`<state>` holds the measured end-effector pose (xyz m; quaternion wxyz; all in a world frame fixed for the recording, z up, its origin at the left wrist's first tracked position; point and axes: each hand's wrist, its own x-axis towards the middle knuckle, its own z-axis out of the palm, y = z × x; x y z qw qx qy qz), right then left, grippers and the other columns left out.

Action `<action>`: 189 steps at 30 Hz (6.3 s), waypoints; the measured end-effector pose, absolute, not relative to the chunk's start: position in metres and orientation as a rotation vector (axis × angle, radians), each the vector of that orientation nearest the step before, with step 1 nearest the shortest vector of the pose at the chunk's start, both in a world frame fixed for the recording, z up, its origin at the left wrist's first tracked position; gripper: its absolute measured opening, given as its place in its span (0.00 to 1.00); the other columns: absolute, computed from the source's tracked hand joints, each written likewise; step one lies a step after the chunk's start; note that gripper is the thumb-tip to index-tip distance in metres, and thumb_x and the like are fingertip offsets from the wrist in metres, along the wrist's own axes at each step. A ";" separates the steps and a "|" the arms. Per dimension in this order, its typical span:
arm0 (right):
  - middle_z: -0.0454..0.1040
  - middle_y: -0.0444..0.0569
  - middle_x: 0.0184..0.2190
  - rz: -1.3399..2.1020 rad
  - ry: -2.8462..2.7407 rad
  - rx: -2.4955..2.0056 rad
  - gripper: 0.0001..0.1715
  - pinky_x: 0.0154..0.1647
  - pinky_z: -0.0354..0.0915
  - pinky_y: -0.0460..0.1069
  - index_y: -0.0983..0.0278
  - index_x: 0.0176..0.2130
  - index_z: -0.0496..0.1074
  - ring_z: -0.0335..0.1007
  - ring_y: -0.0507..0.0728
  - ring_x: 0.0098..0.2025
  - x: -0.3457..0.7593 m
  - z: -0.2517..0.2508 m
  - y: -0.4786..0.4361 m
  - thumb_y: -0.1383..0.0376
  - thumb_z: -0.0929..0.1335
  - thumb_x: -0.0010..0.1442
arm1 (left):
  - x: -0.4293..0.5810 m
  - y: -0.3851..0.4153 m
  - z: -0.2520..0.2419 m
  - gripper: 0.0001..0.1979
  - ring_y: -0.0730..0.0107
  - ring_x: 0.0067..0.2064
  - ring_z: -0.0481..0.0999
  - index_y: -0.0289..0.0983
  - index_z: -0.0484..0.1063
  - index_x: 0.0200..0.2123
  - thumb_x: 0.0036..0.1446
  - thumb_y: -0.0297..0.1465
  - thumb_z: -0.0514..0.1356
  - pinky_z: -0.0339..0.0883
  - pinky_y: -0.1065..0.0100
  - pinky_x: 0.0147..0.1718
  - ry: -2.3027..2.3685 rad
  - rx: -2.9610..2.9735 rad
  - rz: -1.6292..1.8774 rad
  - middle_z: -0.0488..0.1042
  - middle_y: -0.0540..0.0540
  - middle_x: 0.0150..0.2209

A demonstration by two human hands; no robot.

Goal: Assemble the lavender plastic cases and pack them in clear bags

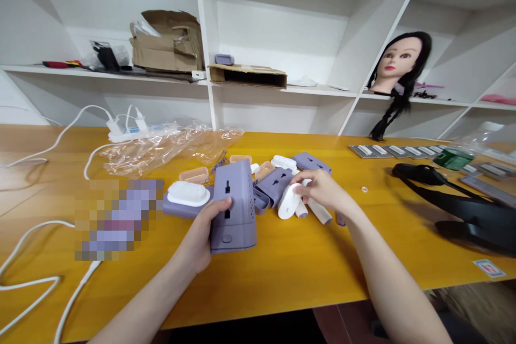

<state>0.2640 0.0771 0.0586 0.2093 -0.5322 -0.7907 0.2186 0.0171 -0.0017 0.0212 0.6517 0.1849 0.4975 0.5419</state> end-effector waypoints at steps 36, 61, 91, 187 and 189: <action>0.61 0.39 0.22 0.708 -2.737 -1.331 0.15 0.27 0.48 0.45 0.63 0.21 0.57 0.54 0.49 0.26 0.213 0.036 0.041 0.75 0.69 0.41 | 0.000 0.001 0.027 0.20 0.58 0.36 0.78 0.35 0.70 0.47 0.50 0.31 0.61 0.73 0.60 0.35 0.863 0.383 1.332 0.78 0.42 0.35; 0.71 0.47 0.29 0.427 -2.332 -1.488 0.12 0.28 0.59 0.50 0.60 0.39 0.64 0.66 0.57 0.29 0.228 0.067 0.023 0.57 0.66 0.56 | 0.012 -0.004 0.032 0.19 0.56 0.48 0.75 0.39 0.72 0.48 0.56 0.40 0.57 0.69 0.61 0.45 0.674 0.411 1.402 0.78 0.46 0.44; 0.74 0.57 0.45 0.346 -2.160 -1.065 0.33 0.39 0.69 0.55 0.62 0.58 0.51 0.73 0.62 0.41 0.188 0.027 -0.001 0.58 0.65 0.58 | 0.033 -0.015 0.004 0.22 0.51 0.52 0.72 0.38 0.75 0.39 0.39 0.41 0.69 0.64 0.57 0.51 0.763 0.458 1.312 0.78 0.43 0.43; 0.62 0.40 0.22 0.581 -1.828 -1.023 0.19 0.21 0.57 0.47 0.59 0.53 0.57 0.57 0.52 0.22 0.187 0.028 0.000 0.58 0.59 0.64 | 0.043 -0.016 -0.003 0.29 0.51 0.48 0.74 0.33 0.75 0.43 0.46 0.50 0.62 0.65 0.56 0.50 0.751 0.558 1.413 0.78 0.39 0.43; 0.62 0.40 0.23 0.590 -1.821 -0.998 0.18 0.22 0.58 0.47 0.59 0.53 0.57 0.57 0.52 0.22 0.189 0.030 0.001 0.57 0.58 0.65 | 0.043 -0.016 0.001 0.30 0.50 0.46 0.76 0.33 0.75 0.41 0.45 0.52 0.61 0.66 0.55 0.48 0.759 0.492 1.362 0.79 0.39 0.40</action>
